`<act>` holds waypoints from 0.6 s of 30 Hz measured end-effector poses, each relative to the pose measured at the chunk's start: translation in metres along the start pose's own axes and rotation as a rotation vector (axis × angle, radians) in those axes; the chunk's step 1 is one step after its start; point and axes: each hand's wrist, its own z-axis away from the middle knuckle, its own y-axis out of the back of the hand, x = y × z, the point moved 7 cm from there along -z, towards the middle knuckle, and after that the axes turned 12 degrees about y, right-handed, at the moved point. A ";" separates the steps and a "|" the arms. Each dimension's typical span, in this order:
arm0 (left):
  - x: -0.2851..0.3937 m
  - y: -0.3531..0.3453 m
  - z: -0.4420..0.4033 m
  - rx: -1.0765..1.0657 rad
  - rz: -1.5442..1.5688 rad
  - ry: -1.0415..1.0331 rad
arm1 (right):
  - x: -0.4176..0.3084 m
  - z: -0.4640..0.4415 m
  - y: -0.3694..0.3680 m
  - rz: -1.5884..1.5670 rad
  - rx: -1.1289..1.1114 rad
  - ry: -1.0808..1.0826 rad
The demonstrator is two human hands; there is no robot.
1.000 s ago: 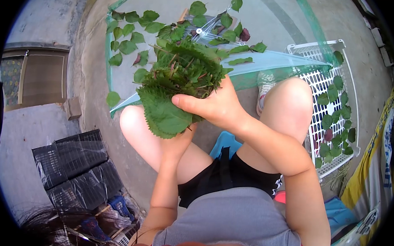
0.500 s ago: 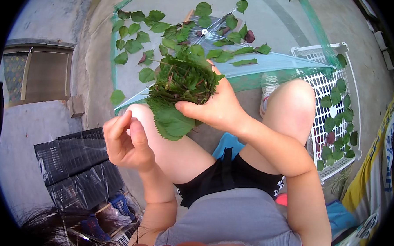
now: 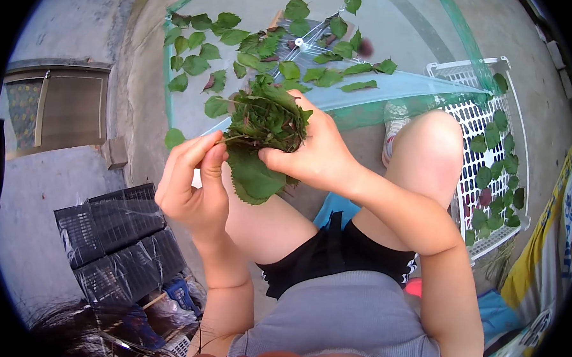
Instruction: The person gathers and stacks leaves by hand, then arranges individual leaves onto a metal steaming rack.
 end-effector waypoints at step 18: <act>-0.018 0.004 0.009 -0.228 0.203 0.263 | -0.001 -0.002 -0.004 -0.052 -0.063 0.010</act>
